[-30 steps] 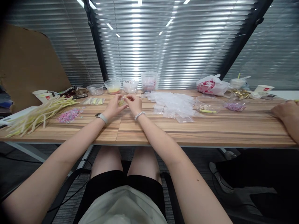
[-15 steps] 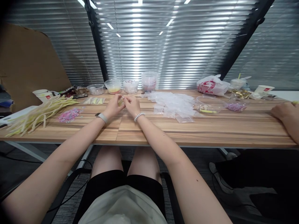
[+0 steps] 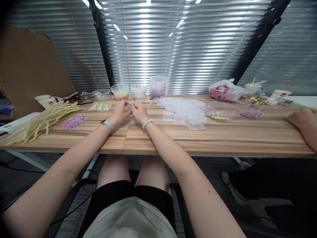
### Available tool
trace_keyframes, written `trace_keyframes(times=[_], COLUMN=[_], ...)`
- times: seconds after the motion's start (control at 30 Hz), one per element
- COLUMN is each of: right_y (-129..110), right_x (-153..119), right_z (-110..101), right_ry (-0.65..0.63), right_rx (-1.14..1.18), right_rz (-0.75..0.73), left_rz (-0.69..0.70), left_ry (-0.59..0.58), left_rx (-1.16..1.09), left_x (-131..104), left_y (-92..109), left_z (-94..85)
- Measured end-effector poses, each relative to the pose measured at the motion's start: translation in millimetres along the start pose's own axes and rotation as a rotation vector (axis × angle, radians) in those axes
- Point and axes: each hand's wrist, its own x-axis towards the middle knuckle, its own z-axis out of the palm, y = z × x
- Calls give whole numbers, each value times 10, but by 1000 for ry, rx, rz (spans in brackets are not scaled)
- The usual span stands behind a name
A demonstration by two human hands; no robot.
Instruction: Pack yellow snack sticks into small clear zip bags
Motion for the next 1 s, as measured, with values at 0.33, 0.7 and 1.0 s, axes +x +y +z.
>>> trace_keyframes(times=[0.33,0.7,1.0], right_y=[-2,42,42], right_x=[-5,-26,-37], right_z=[10,65,39], right_ry=[-32,12,-73], right_rx=[-30,95,-35], right_rz=[35,166,228], left_rz=[-21,-13,-21], left_ry=[7,22,13], left_rx=[35,-16,-29], left_x=[1,3,1], left_y=[11,6,-47], left_z=[0,6,44])
